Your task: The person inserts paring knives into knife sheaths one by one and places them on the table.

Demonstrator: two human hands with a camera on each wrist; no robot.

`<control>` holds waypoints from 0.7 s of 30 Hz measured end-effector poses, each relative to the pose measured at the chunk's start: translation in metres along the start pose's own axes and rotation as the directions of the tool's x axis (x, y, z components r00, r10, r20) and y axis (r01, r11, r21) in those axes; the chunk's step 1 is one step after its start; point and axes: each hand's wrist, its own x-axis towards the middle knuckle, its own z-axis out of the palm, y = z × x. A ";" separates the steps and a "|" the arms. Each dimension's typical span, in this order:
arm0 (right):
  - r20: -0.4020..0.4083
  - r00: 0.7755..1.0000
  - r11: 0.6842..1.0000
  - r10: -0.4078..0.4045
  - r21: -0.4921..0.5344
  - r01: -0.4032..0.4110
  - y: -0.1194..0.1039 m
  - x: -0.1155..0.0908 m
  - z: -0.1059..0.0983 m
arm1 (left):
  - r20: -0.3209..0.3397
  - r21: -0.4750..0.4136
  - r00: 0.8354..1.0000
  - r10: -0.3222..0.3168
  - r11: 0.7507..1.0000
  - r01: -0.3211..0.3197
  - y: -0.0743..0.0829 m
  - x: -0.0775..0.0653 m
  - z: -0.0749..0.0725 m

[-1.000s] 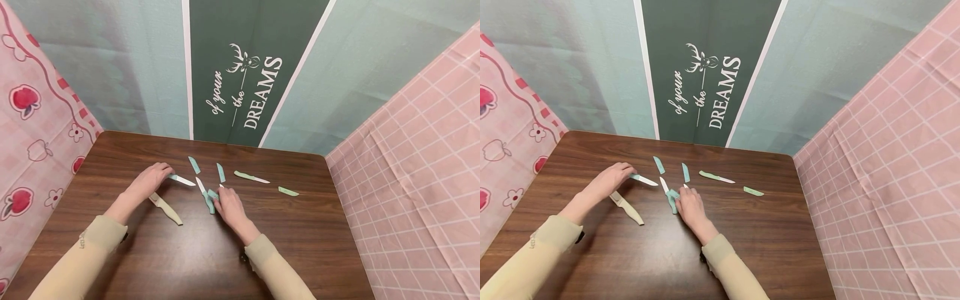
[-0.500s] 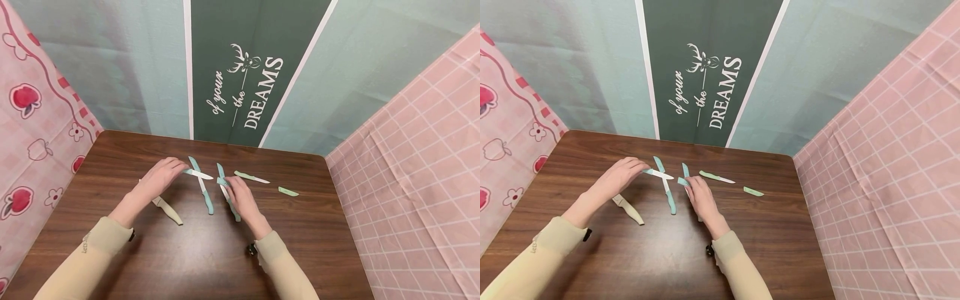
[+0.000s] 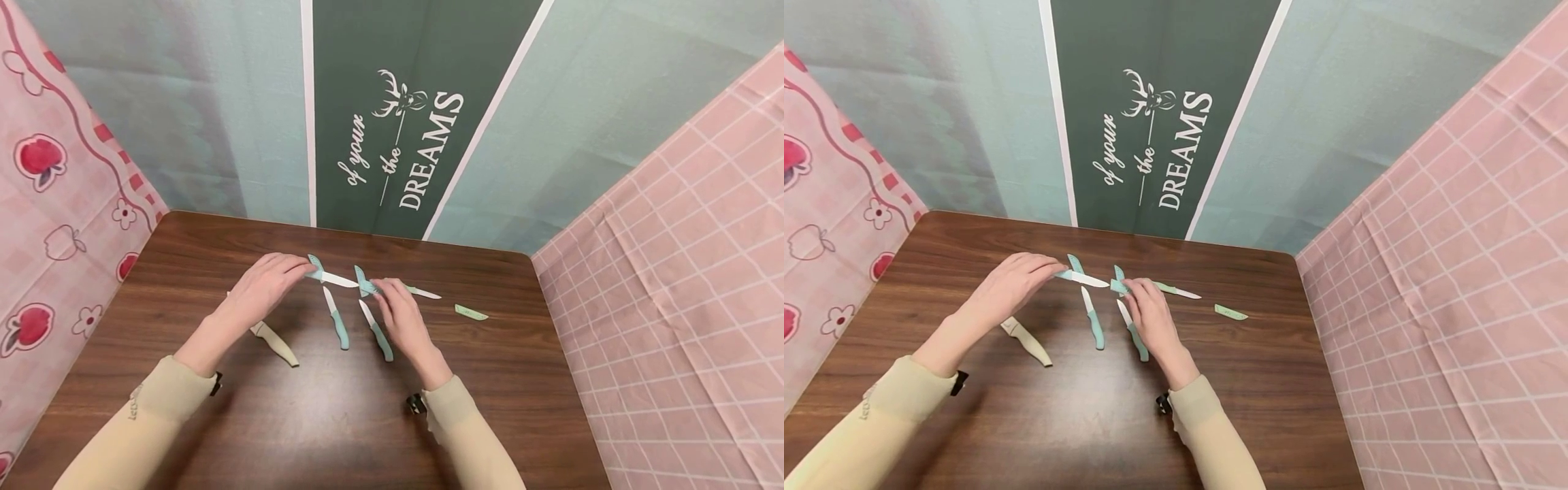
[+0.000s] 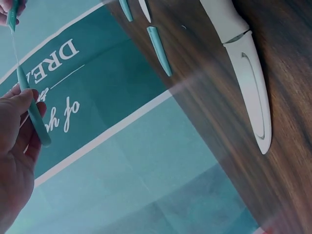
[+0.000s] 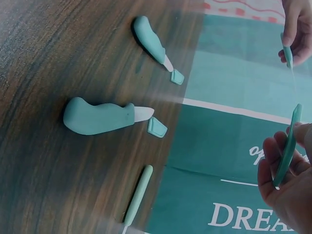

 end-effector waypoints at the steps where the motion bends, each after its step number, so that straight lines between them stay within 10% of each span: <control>1: -0.002 1.000 1.000 -0.001 0.000 0.001 0.000 0.000 0.000 | -0.007 -0.003 1.000 0.003 1.000 -0.003 0.001 0.000 -0.001; 21: -0.023 1.000 1.000 -0.007 -0.001 0.007 -0.007 0.002 -0.005 | -0.006 -0.017 1.000 0.015 1.000 -0.015 0.004 0.004 -0.006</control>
